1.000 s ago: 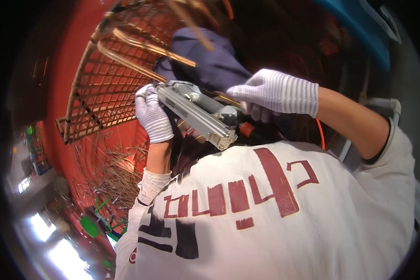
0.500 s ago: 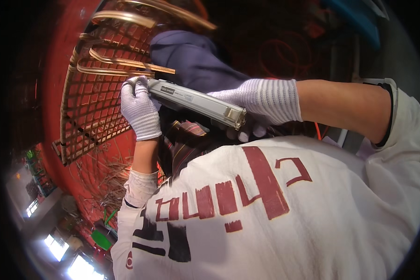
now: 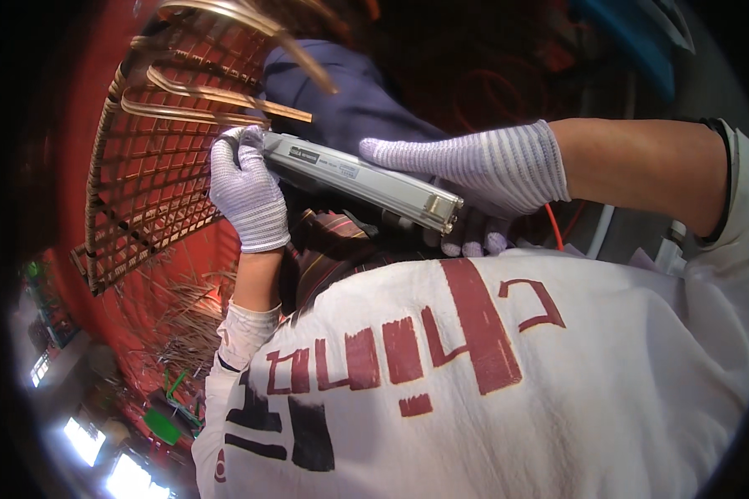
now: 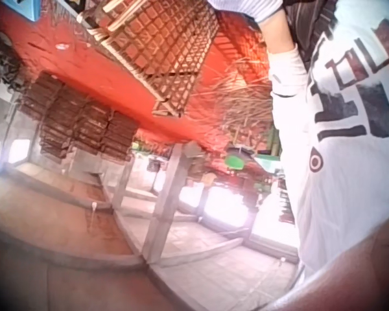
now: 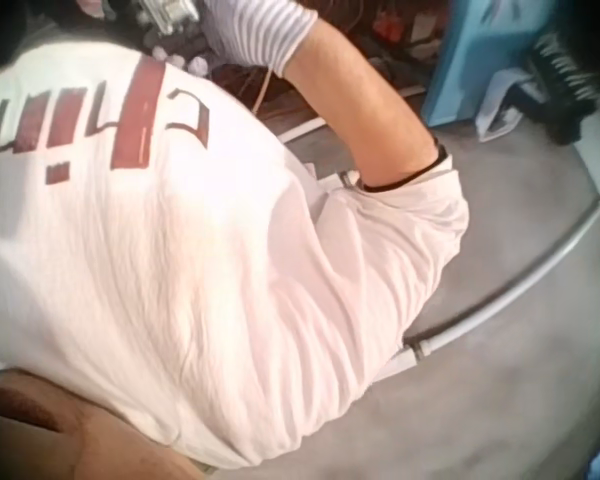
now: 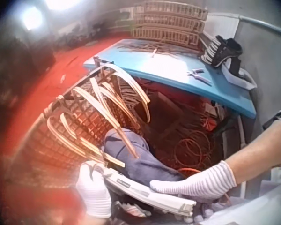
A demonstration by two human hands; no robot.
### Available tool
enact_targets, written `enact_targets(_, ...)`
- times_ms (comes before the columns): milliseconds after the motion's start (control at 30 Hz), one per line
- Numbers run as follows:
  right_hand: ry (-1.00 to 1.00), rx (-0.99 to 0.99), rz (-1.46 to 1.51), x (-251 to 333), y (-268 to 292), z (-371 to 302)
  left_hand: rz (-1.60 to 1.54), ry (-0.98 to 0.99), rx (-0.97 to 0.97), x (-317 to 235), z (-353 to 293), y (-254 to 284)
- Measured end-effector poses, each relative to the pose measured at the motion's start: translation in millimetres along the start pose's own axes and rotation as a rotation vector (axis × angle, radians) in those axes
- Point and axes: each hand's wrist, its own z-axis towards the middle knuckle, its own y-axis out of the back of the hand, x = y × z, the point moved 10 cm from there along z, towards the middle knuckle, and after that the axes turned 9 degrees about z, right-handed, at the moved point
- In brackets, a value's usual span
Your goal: Assembling a bamboo furniture frame using a pneumatic nail gun and bamboo strips.
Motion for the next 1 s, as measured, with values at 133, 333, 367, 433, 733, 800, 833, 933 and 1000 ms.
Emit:
enact_targets(133, 0.106, -0.069, -0.089, 12.0, 1.4, -3.9, 0.017, -0.017, -0.023, -1.5, 0.1, 2.3)
enact_targets(333, 0.222, -0.217, 0.085, 20.9, -5.3, -10.3, -0.031, 0.060, -0.020, 7.1, -2.2, 1.0)
enact_targets(367, 0.258, -0.209, 0.098, 25.2, -8.8, -12.0, -0.032, 0.069, -0.020, 9.5, -2.4, 0.6)
enact_targets(433, 0.292, -0.207, 0.118, 29.3, -10.3, -14.8, -0.014, 0.024, -0.059, 8.2, -0.8, 2.5)
enact_targets(733, 0.233, -0.173, 0.058, 27.2, -8.9, -11.8, -0.059, 0.006, -0.033, 5.4, 6.1, -7.6)
enact_targets(800, 0.232, -0.191, 0.036, 26.8, -5.2, -11.3, -0.045, 0.044, -0.026, 11.7, 6.6, -9.9)
enact_targets(833, 0.217, -0.206, 0.004, 26.7, -4.8, -10.5, -0.073, 0.059, 0.000, 16.6, 7.4, -13.6)
enact_targets(933, 0.241, -0.229, -0.025, 32.9, -5.7, -10.2, -0.070, 0.067, -0.003, 17.8, 7.0, -13.4)
enact_targets(1000, 0.279, -0.168, -0.047, 35.6, -5.0, -3.5, -0.120, 0.137, 0.036, 24.6, 7.9, -16.4)
